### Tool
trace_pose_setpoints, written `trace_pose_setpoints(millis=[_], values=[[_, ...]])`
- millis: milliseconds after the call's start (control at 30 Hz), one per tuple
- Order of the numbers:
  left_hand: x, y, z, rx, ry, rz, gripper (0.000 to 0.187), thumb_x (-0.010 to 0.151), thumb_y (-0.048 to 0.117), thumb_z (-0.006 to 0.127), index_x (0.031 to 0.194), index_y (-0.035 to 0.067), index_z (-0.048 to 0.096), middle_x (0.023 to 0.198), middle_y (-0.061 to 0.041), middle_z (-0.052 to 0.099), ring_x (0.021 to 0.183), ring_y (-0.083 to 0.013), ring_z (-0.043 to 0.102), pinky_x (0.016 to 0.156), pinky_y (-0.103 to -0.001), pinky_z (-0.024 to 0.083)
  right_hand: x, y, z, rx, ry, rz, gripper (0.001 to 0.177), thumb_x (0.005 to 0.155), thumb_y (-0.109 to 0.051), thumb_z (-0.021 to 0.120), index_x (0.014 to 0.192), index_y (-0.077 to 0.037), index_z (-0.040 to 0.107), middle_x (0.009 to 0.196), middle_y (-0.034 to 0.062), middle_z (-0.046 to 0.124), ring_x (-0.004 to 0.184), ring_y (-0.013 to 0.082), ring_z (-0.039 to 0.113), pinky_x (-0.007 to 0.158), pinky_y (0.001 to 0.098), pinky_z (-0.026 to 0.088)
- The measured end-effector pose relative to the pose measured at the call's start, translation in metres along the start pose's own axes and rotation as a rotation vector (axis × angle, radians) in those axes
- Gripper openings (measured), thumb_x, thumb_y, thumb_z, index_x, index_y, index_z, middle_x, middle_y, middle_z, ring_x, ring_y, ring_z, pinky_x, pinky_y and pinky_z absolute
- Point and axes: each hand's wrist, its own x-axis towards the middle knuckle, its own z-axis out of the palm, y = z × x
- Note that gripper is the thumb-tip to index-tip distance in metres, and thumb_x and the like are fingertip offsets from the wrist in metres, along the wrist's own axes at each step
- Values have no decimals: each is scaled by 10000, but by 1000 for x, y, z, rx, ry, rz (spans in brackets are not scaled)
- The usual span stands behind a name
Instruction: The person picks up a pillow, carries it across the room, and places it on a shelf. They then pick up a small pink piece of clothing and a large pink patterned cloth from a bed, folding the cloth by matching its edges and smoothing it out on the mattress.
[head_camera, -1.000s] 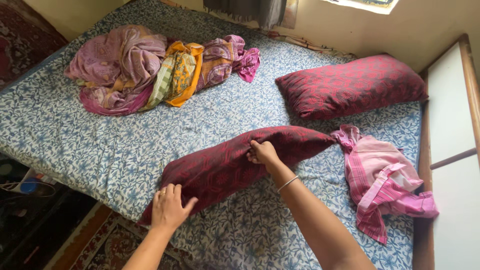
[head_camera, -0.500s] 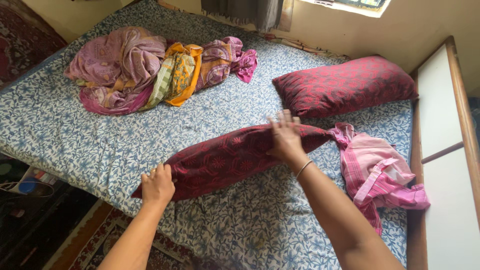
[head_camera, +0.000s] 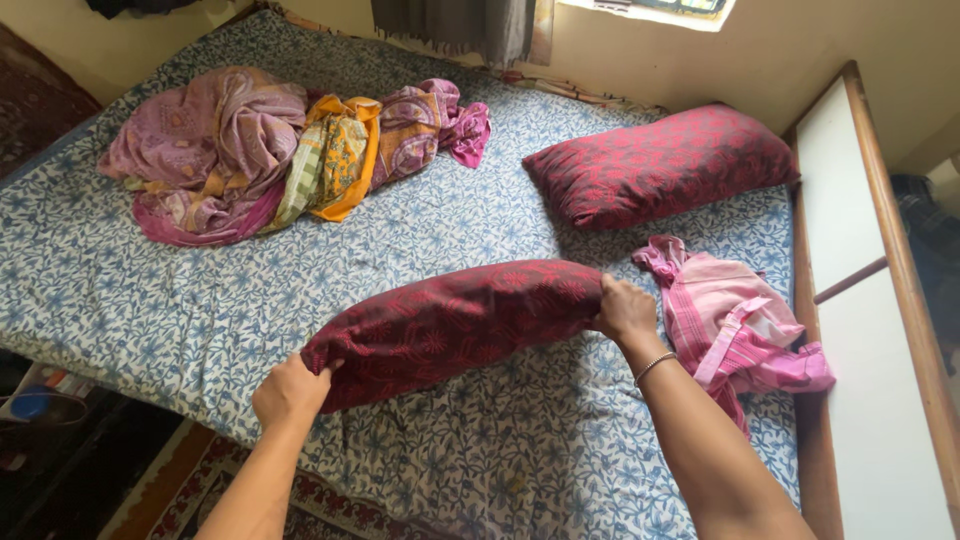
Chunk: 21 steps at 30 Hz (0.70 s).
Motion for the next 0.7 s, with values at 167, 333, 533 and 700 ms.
trace_pose_setpoints(millis=[167,333,533,700], values=[[5,-7,-10,-73,190,106,594,891,651,658,1008,76,749,899,-212,762,844,-414,752,723,-514,597,-20,-26,-47,19,180,-115,305,692,-284,782,916,-96,694,855,175,749,798,362,748,728,467,600],[-9,-54,-67,-209,464,46,521,844,594,759,927,80,754,851,-222,738,788,-443,715,675,-548,556,-56,-83,-91,72,163,-116,309,687,-330,792,903,-115,739,840,191,746,798,378,738,713,490,588],[-70,-172,-131,-203,590,-113,549,838,619,800,836,76,722,808,-192,729,774,-440,695,644,-545,540,-123,-189,-107,195,154,-222,468,665,-493,851,915,-111,752,832,191,751,809,387,735,727,496,578],[-133,-297,-166,-78,759,-271,536,820,610,822,849,85,719,784,-201,712,750,-428,693,598,-535,534,-175,-301,-125,260,109,-361,537,676,-568,855,937,-110,754,851,186,752,824,400,732,714,503,571]])
